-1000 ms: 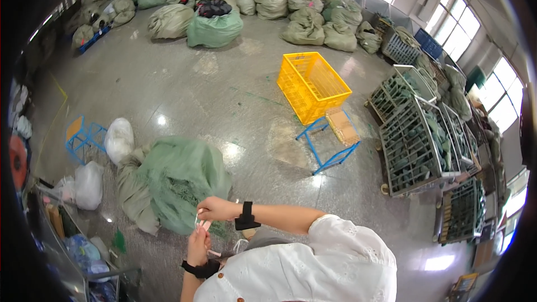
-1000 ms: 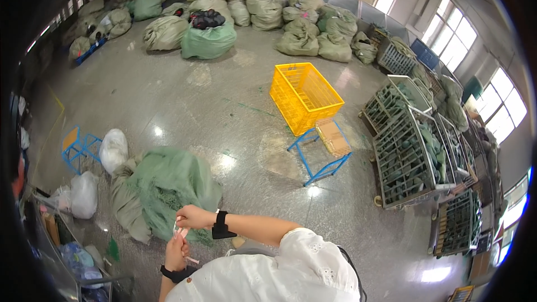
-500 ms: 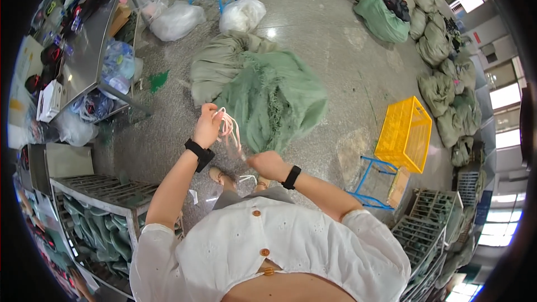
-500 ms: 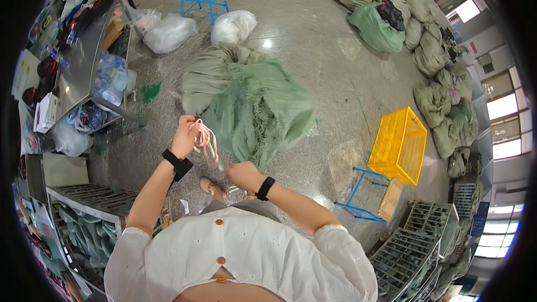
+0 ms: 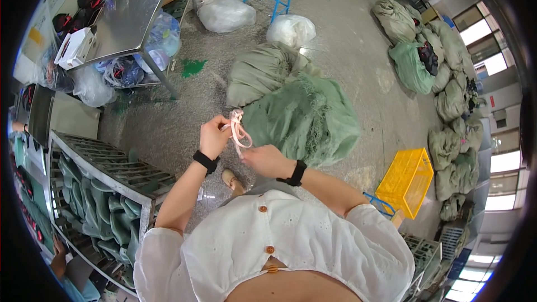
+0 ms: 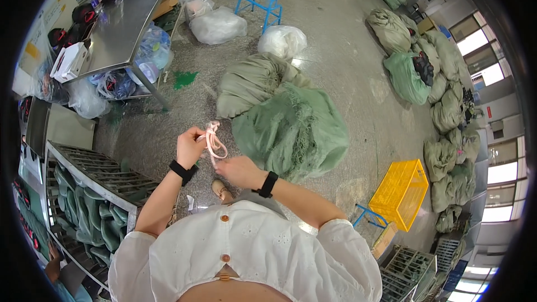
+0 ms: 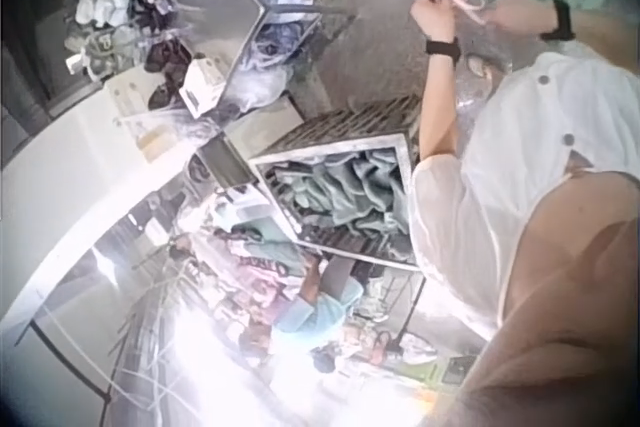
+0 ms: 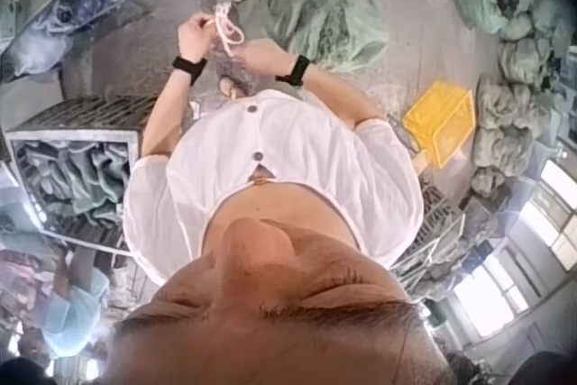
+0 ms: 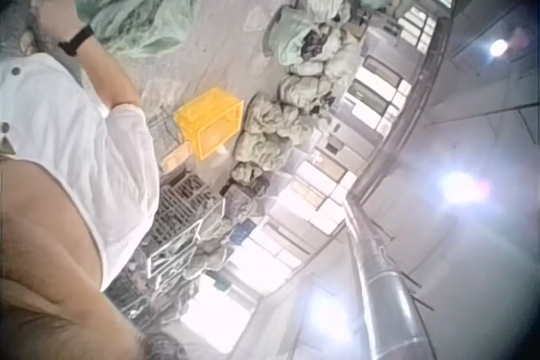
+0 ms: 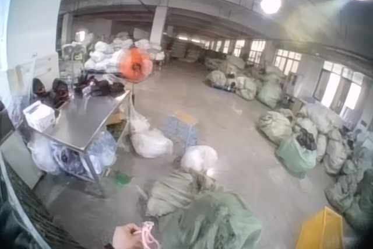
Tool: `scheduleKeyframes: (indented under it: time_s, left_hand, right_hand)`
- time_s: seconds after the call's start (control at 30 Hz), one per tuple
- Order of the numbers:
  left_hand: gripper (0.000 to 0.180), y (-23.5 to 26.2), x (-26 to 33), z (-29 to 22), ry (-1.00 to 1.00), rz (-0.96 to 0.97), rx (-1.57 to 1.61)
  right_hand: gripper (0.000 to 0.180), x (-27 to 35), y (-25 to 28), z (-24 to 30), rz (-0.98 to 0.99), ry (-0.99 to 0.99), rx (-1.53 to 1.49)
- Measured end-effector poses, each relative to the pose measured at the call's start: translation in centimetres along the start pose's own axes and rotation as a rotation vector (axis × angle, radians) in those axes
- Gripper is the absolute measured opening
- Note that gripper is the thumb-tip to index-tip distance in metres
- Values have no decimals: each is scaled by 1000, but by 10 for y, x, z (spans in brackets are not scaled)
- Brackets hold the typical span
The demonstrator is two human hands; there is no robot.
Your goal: Organizing, counting, and checking shoe uppers and components at a production workstation.
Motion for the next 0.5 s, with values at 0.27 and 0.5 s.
scheduleKeyframes:
  time_s: [0.27, 0.5]
  left_hand:
    - [20, 27, -25, -2, -296, 360, 332]
    - [5, 54, -109, -11, -437, -60, -388]
  right_hand:
    - [9, -61, 34, -79, -439, -48, -88]
    - [11, -129, 67, -73, -234, 263, -189]
Point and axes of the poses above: each hand's wrist, its own x-axis away from the middle knuckle, its own y-axis out of the back of the hand, z = x × y, the point moved 1 cm from there along -x, towards the middle knuckle, and after that the axes turned 11 degrees about y, right-handed, at the moved point
